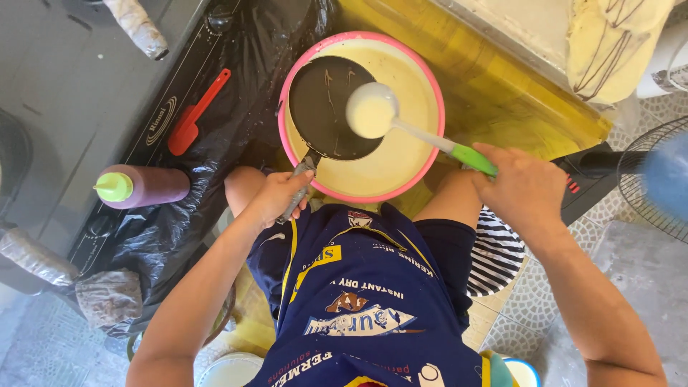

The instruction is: Preparing and cooking crepes by pouring batter into a pan and stacking the finished products.

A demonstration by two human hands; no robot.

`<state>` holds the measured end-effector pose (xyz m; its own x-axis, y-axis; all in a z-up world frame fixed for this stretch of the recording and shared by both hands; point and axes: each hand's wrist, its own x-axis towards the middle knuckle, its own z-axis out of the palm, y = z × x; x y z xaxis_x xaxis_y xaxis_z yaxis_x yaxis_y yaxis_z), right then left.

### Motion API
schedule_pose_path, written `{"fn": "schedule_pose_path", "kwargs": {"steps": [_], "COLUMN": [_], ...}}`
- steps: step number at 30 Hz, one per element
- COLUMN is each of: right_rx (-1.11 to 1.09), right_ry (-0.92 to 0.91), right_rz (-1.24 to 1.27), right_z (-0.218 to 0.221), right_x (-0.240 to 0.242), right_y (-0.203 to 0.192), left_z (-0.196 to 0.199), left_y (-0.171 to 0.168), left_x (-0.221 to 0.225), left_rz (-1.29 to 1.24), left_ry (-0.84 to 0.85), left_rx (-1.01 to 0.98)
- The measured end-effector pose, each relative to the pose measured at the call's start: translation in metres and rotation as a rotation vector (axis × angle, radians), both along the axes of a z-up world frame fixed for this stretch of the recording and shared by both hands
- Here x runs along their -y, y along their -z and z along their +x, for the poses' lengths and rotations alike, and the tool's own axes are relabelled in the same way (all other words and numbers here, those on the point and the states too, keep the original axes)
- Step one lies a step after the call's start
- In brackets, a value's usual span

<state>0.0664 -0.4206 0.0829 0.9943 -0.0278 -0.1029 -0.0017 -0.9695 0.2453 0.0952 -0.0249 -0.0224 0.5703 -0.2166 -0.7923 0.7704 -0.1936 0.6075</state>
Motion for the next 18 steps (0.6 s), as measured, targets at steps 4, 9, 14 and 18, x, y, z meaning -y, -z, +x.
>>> {"fn": "schedule_pose_path", "kwargs": {"steps": [4, 9, 14, 18], "right_rx": [0.162, 0.436, 0.586, 0.616], "right_ry": [-0.136, -0.318, -0.341, -0.338], "right_rz": [0.015, -0.056, -0.084, -0.090], "right_z": [-0.003, 0.006, 0.021, 0.027], "right_x": [-0.024, -0.030, -0.029, -0.040], "right_y": [-0.003, 0.005, 0.006, -0.006], "left_z": [-0.003, -0.003, -0.020, -0.049], "left_y": [0.013, 0.005, 0.029, 0.064], "left_x": [0.005, 0.000, -0.011, 0.002], "left_rz": [-0.096, -0.078, -0.228, -0.451], "left_ry": [-0.155, -0.226, -0.353, -0.461], "left_rx": [0.097, 0.115, 0.104, -0.006]}}
